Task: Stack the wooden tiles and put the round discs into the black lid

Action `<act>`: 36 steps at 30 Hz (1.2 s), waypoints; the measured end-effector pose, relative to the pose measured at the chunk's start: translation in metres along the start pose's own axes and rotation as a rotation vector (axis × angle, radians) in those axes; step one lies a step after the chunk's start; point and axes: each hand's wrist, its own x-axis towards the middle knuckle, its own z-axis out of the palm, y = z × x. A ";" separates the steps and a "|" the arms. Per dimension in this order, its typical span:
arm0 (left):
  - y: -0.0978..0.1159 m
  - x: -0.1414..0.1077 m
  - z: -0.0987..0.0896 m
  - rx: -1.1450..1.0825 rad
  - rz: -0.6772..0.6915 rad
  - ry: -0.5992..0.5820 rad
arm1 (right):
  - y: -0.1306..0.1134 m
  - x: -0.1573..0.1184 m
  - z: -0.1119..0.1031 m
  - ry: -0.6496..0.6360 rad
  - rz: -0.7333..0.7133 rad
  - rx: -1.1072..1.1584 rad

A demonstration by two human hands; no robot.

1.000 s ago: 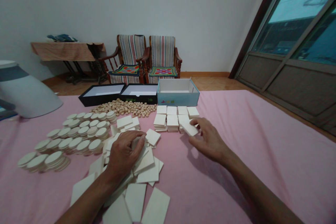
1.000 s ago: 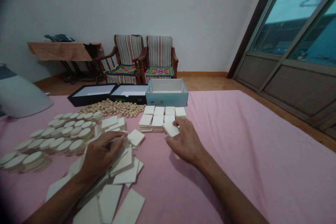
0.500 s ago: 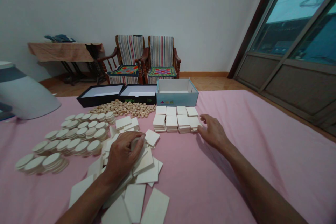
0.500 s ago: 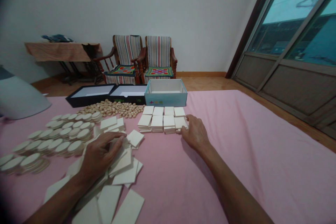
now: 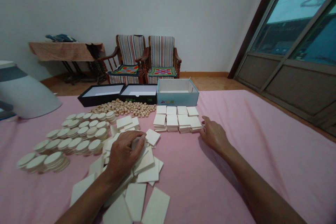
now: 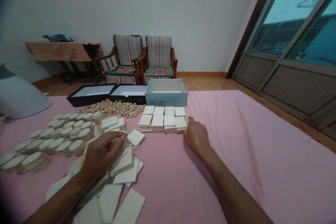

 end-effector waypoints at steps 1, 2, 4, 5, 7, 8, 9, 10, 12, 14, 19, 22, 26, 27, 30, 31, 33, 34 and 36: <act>0.000 0.000 0.000 0.001 -0.002 0.003 | -0.003 -0.002 -0.003 0.069 -0.023 0.034; 0.000 0.000 0.000 0.002 -0.005 0.007 | -0.007 -0.004 -0.007 0.132 -0.065 0.088; 0.001 0.000 0.000 0.004 -0.010 0.017 | -0.021 -0.009 -0.012 0.181 -0.199 0.225; 0.001 0.000 -0.001 0.004 -0.011 0.023 | -0.030 -0.013 -0.013 0.154 -0.281 0.285; 0.002 0.000 -0.001 0.008 -0.020 0.041 | -0.052 -0.019 -0.011 0.009 -0.464 0.350; 0.002 0.000 0.000 0.012 -0.025 0.048 | -0.063 -0.021 -0.008 -0.071 -0.553 0.355; 0.002 0.000 0.000 0.019 -0.030 0.056 | -0.074 -0.022 -0.004 -0.137 -0.638 0.350; 0.001 0.000 0.000 0.024 -0.035 0.061 | -0.085 -0.023 0.001 -0.179 -0.716 0.337; 0.001 -0.001 0.000 0.031 -0.037 0.065 | -0.104 -0.020 0.011 -0.217 -0.821 0.300; 0.001 -0.002 0.000 0.031 -0.030 0.063 | -0.119 -0.015 0.020 -0.240 -0.854 0.265; 0.002 -0.001 -0.001 0.016 -0.030 0.043 | -0.137 -0.005 0.022 -0.315 -0.865 0.192; 0.002 0.000 0.000 0.018 -0.040 0.042 | -0.135 -0.011 0.018 -0.308 -0.825 0.177; 0.001 -0.001 0.000 0.019 -0.037 0.035 | -0.119 -0.029 0.008 -0.336 -0.723 0.160; 0.001 -0.002 0.000 0.023 -0.040 0.036 | -0.113 -0.033 0.004 -0.341 -0.699 0.174; 0.000 -0.003 0.001 0.024 -0.056 0.036 | -0.087 -0.037 -0.012 -0.293 -0.595 0.228; 0.000 -0.003 0.001 0.020 -0.058 0.034 | -0.076 -0.035 -0.017 -0.251 -0.550 0.234; 0.000 -0.003 0.002 0.013 -0.059 0.032 | -0.053 -0.026 -0.024 -0.166 -0.471 0.231; -0.001 -0.003 0.002 0.013 -0.059 0.029 | -0.041 -0.020 -0.026 -0.124 -0.433 0.229; -0.001 -0.003 0.002 0.020 -0.052 0.020 | -0.019 -0.008 -0.027 -0.076 -0.367 0.214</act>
